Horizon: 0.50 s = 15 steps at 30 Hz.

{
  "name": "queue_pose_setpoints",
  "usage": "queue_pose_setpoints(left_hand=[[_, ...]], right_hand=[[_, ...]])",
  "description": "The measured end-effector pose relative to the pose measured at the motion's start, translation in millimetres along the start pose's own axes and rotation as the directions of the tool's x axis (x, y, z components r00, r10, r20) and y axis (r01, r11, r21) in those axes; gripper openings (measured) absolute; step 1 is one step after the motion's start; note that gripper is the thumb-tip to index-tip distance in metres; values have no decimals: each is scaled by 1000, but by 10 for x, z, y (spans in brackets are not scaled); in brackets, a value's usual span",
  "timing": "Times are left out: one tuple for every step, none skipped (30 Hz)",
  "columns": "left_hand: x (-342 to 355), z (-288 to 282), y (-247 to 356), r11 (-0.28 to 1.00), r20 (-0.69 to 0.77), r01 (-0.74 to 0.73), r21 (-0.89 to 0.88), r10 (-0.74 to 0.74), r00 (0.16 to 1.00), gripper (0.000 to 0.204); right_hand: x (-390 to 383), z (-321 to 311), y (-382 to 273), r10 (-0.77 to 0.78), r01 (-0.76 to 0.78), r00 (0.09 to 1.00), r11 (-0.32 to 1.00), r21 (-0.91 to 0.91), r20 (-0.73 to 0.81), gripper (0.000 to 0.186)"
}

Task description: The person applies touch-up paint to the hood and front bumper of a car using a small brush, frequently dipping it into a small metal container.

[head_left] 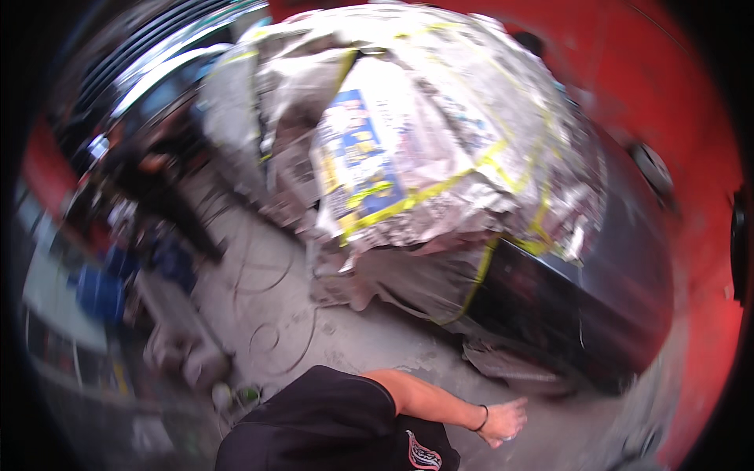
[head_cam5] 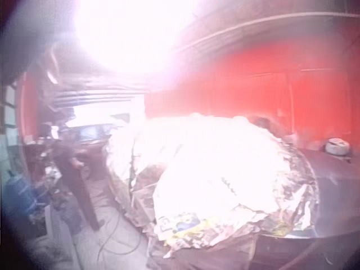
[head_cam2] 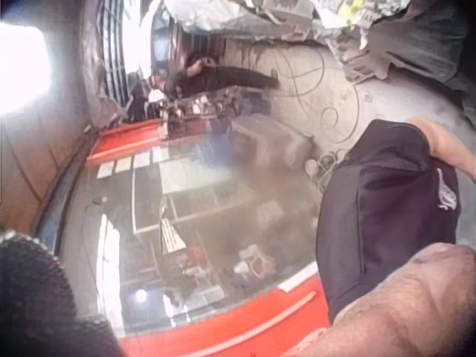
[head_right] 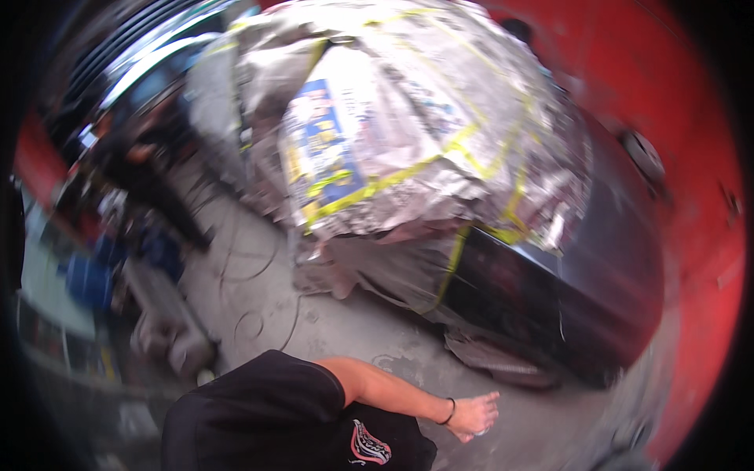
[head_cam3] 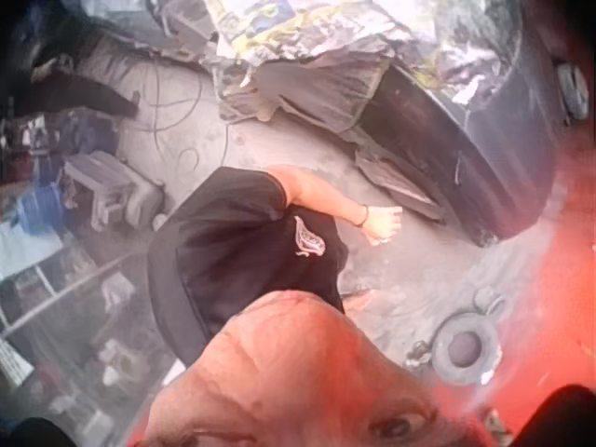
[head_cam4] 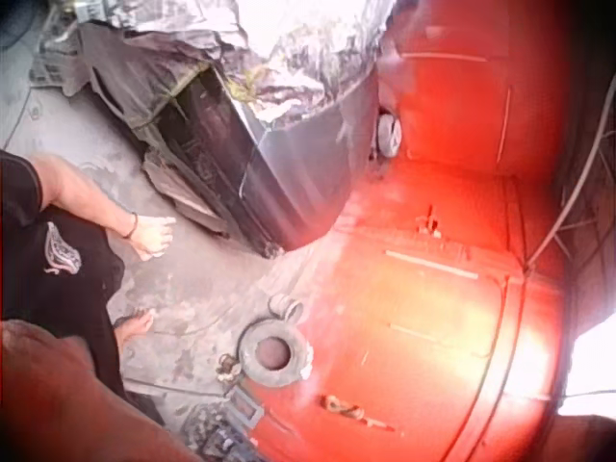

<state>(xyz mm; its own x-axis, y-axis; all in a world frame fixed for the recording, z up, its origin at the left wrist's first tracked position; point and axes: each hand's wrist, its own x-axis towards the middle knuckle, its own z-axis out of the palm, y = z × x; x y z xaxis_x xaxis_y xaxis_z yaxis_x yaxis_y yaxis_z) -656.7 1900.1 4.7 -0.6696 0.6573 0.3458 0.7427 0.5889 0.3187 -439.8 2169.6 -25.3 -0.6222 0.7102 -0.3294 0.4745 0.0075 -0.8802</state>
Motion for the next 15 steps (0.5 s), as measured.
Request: queue_pose_setpoints(left_hand=[[100, 33, 28, 995, -30, 90, 41, -89, 996, 58], [223, 50, 92, 989, -13, 125, 73, -125, 992, 58], [323, 45, 98, 983, 9, 149, 106, -151, 989, 59], [355, 99, 79, 968, -17, 210, 137, -210, 978, 59], [406, 160, 103, 953, -48, 278, 123, -274, 961, 59], [450, 207, 144, 933, -77, 338, 122, -331, 941, 59], [524, 218, 216, 903, -109, 412, 126, -400, 910, 59], [586, 254, 272, 887, -131, 440, 141, -424, 896, 59], [565, 336, 310, 844, -167, 523, 123, -502, 849, 59], [635, 337, 406, 803, -197, 588, 97, -564, 802, 58], [681, 334, 527, 758, -221, 644, 98, -615, 757, 58], [714, 374, 612, 746, -234, 658, 105, -624, 746, 58], [720, 400, 713, 689, -258, 715, 119, -674, 692, 57], [731, 405, 836, 628, -282, 767, 130, -719, 636, 56], [756, 359, 966, 598, -285, 787, 152, -736, 614, 57]], right_hand=[[260, -36, 7, 9, -7, 999, 998, -61, 37, 60], [526, 12, -85, 14, -5, 994, 996, -86, 107, 59], [788, 70, -171, 14, 1, 984, 996, -89, 177, 57], [1061, 140, -272, 3, 18, 969, 996, -82, 247, 56], [1316, 174, -397, -10, 36, 954, 996, -82, 299, 55], [1565, 234, -505, -22, 49, 933, 997, -65, 359, 53], [1823, 224, -701, -36, 58, 911, 997, -41, 410, 52], [2048, 289, -786, -53, 66, 887, 998, -13, 459, 50], [2271, 324, -908, -74, 74, 861, 997, 19, 503, 49], [2480, 303, -1134, -92, 77, 839, 996, 51, 536, 48], [2672, 354, -1230, -109, 74, 815, 994, 84, 569, 47], [2853, 366, -1352, -132, 73, 791, 990, 122, 598, 45], [2969, 355, -1536, -153, 76, 766, 986, 149, 625, 44], [3072, 376, -1633, -165, 69, 736, 983, 169, 657, 43], [3115, 397, -1705, -191, 77, 714, 978, 196, 673, 42]])
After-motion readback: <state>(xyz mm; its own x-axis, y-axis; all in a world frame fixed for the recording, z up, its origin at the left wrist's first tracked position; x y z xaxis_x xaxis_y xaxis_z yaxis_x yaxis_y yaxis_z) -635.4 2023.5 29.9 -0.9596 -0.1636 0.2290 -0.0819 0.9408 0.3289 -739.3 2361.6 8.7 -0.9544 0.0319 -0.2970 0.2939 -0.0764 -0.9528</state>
